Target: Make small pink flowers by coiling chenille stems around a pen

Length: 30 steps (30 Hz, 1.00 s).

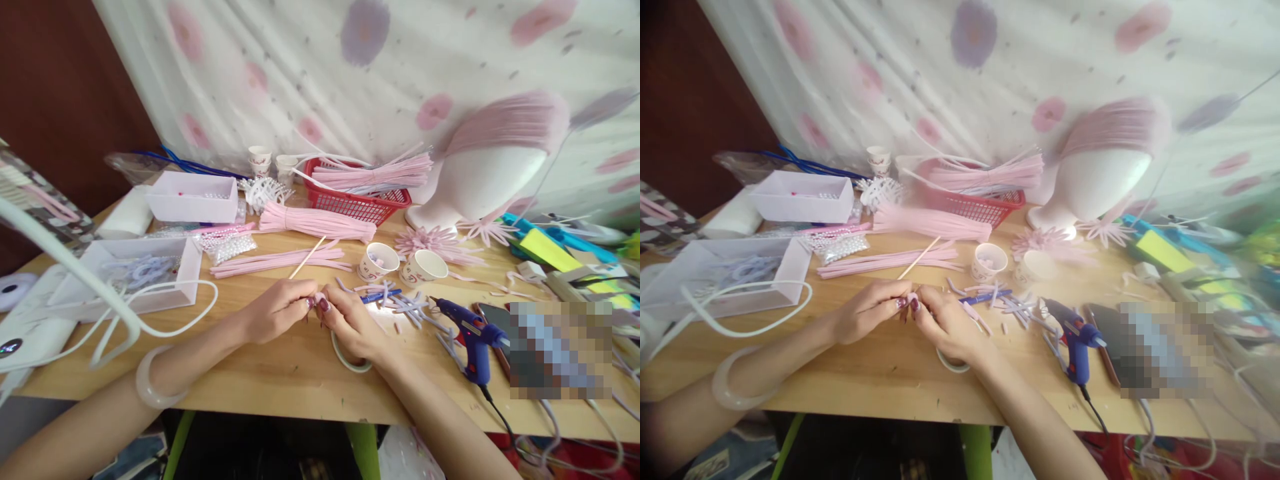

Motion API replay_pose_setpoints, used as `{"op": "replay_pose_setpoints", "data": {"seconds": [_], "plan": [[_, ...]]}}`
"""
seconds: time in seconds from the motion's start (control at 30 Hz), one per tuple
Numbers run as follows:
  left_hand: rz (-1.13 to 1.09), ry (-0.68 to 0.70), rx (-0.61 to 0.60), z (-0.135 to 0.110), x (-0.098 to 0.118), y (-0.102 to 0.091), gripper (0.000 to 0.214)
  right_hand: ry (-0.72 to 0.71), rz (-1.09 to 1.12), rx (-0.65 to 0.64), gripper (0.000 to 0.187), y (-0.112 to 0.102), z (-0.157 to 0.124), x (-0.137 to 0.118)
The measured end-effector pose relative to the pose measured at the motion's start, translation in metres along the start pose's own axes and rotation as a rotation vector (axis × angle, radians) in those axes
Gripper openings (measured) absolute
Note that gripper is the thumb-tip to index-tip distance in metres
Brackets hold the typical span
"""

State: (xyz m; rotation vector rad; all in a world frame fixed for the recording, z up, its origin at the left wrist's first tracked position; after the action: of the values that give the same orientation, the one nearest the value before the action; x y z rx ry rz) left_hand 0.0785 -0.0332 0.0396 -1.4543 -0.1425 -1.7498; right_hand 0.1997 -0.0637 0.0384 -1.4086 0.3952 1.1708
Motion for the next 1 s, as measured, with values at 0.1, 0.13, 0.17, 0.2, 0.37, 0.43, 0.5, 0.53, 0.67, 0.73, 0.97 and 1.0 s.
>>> {"op": "replay_pose_setpoints", "data": {"seconds": [0.1,0.13,0.17,0.2,0.37,0.43,0.5,0.53,0.67,0.73,0.97,1.0], "plan": [[0.0,0.035,-0.028,0.001,0.0,0.001,0.021,0.022,-0.031,-0.057,0.021,0.001,0.001,0.001],[-0.004,0.052,-0.04,0.002,0.001,0.002,0.02,0.022,-0.044,-0.075,0.02,0.001,0.001,0.002],[-0.006,0.067,-0.049,0.002,0.001,0.003,0.019,0.019,-0.06,-0.084,0.019,0.002,0.001,0.002],[-0.006,0.078,-0.055,0.003,0.001,0.005,0.018,0.013,-0.083,-0.081,0.018,0.002,0.001,0.003],[0.141,0.026,0.071,0.003,-0.003,-0.001,0.017,-0.058,-0.334,0.071,0.015,-0.002,0.002,0.003],[0.237,0.025,0.198,0.002,-0.001,-0.01,0.014,-0.056,-0.457,0.14,0.016,-0.006,0.003,0.004],[0.282,0.044,0.235,0.001,0.001,-0.014,0.015,-0.04,-0.55,0.195,0.017,-0.01,0.003,0.005],[0.286,0.048,0.207,0.001,0.001,-0.012,0.017,-0.039,-0.582,0.209,0.018,-0.011,0.003,0.005],[0.277,-0.011,0.071,0.003,-0.003,-0.003,0.025,-0.096,-0.642,0.179,0.019,-0.007,0.003,0.005],[0.254,-0.046,0.058,0.004,-0.006,0.001,0.026,-0.121,-0.654,0.159,0.019,-0.003,0.003,0.006],[0.171,-0.096,0.069,0.006,-0.009,0.002,0.029,-0.122,-0.646,0.127,0.015,0.0,0.004,0.011],[0.182,-0.103,0.064,0.006,-0.01,0.002,0.029,-0.125,-0.651,0.12,0.015,0.0,0.004,0.012]]}}
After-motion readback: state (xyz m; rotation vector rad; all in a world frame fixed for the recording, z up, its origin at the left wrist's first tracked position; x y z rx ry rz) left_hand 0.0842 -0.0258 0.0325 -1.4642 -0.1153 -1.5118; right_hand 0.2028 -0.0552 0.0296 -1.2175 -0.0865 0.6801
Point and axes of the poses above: each hand's wrist, its own z-axis towards the middle knuckle, its own y-axis out of the palm, x = y × z, the point moved 5 cm from there along z, towards the middle knuckle, and after that the axes turned 8 degrees about y, right-handed, at the moved point
